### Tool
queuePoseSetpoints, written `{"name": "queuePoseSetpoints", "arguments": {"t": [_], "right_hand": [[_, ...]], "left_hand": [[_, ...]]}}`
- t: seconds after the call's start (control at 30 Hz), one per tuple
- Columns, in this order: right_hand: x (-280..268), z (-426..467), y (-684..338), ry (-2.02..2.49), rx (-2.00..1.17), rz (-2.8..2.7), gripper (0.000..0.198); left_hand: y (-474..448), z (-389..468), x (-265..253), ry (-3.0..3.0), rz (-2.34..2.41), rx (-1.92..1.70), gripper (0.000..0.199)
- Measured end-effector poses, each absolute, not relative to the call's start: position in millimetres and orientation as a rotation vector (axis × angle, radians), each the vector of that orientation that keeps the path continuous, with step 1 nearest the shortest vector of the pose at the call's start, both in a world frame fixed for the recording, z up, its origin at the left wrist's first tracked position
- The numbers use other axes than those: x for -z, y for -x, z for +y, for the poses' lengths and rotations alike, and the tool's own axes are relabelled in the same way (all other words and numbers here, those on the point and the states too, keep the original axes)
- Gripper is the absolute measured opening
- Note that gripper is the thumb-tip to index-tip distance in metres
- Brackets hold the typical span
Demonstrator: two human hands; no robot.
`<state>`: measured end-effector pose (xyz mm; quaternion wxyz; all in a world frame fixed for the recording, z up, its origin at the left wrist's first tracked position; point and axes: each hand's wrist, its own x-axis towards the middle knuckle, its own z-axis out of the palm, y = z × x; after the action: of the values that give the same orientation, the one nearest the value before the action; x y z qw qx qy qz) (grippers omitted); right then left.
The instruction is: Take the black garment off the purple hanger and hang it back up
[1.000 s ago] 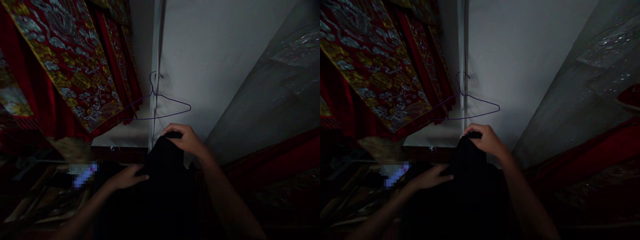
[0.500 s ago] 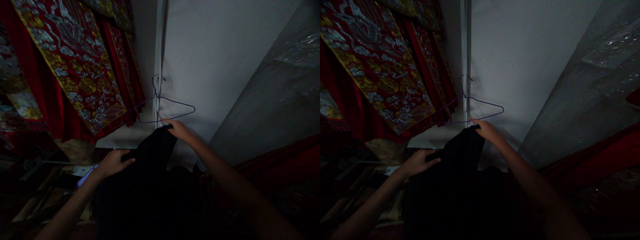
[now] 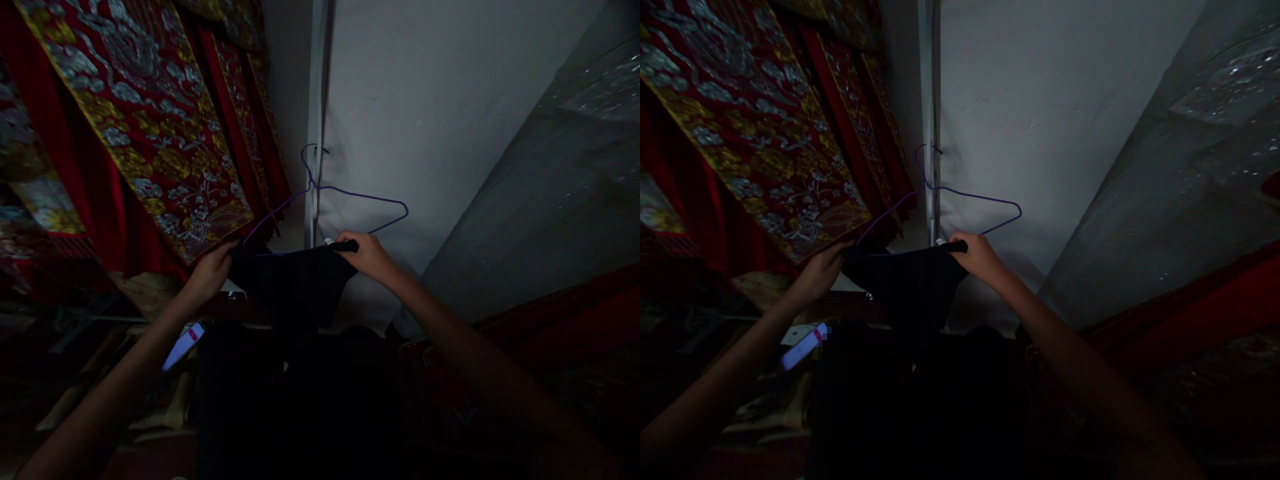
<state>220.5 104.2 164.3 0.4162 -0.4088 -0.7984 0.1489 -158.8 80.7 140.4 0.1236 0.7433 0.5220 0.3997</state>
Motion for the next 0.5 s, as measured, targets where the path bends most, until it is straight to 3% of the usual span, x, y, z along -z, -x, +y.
{"name": "queuePoseSetpoints", "arguments": {"t": [0.13,0.27,0.5], "right_hand": [[-165.8,100.6,-220.0,1.022,-0.414,-1.975,0.013],[-164.9,95.2,-221.7,0.985,-0.454,-2.014,0.012],[-166.7,130.5,-262.6,1.045,-0.231,-1.706,0.053]], "left_hand": [[131.4,98.7,-162.8,-1.886,1.205,-1.447,0.041],[113.6,111.5,-192.5,-1.739,0.977,-1.34,0.045],[130.3,120.8,-220.0,-2.06,1.139,-0.944,0.045]]}}
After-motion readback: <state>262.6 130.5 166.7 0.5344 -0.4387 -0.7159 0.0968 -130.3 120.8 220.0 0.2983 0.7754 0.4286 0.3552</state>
